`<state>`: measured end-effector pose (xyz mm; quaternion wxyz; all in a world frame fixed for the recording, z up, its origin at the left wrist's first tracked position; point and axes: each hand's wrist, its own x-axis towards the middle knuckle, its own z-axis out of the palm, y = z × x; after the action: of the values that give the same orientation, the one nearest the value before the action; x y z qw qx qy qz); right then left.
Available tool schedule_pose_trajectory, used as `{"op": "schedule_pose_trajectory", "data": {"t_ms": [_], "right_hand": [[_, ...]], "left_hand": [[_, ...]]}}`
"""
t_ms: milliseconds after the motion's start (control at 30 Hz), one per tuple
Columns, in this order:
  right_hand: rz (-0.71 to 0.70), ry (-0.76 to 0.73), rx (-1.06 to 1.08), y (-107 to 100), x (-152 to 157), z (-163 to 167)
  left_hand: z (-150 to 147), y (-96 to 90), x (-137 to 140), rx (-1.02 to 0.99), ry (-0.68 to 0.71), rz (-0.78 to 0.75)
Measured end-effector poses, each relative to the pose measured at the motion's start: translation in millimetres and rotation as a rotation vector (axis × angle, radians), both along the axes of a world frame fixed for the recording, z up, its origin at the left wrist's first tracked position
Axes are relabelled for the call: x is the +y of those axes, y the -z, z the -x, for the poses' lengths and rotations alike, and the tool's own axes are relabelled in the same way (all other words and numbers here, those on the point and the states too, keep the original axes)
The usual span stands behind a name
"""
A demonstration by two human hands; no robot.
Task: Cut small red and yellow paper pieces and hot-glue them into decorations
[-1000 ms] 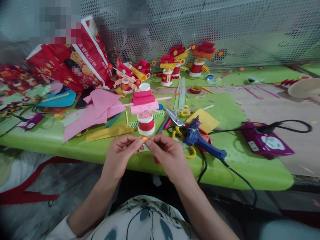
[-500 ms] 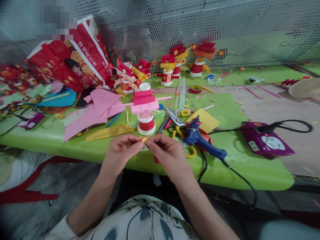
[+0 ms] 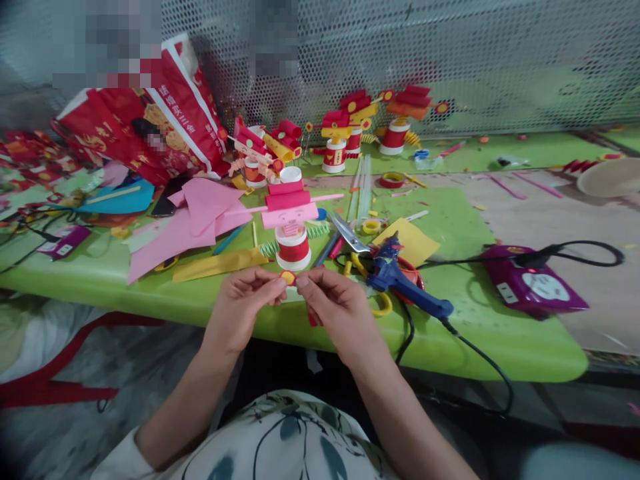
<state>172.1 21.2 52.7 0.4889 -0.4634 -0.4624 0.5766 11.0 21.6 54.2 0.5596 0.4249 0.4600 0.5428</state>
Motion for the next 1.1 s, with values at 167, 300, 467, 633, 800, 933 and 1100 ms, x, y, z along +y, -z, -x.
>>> {"op": "schedule_pose_trajectory", "data": {"t_ms": [167, 300, 467, 633, 800, 933, 1100], "right_hand": [[0.013, -0.003, 0.038, -0.4, -0.7, 0.6], [0.005, -0.006, 0.026, 0.8, 1.2, 1.0], [-0.04, 0.053, -0.044, -1.1, -2.6, 0.3], [-0.376, 0.207, -0.308, -9.2, -13.8, 1.0], [-0.493, 0.195, -0.429, -7.4, -14.8, 3.2], [-0.578, 0.211, -0.49, -5.4, -16.2, 2.9], [-0.754, 0.27, -0.678, -2.8, -19.4, 1.9]], "left_hand": [[-0.7, -2.3, -0.2, 0.006, -0.015, 0.005], [-0.9, -2.8, -0.9, 0.009, -0.009, -0.007], [-0.4, -5.1, -0.7, 0.05, -0.01, -0.016], [-1.6, -4.1, -2.3, 0.041, -0.039, -0.05], [-3.4, 0.1, -4.7, 0.07, -0.034, -0.075], [-4.6, 2.5, -6.3, 0.125, -0.044, -0.102], [-6.4, 5.4, -7.9, 0.137, -0.06, -0.114]]}}
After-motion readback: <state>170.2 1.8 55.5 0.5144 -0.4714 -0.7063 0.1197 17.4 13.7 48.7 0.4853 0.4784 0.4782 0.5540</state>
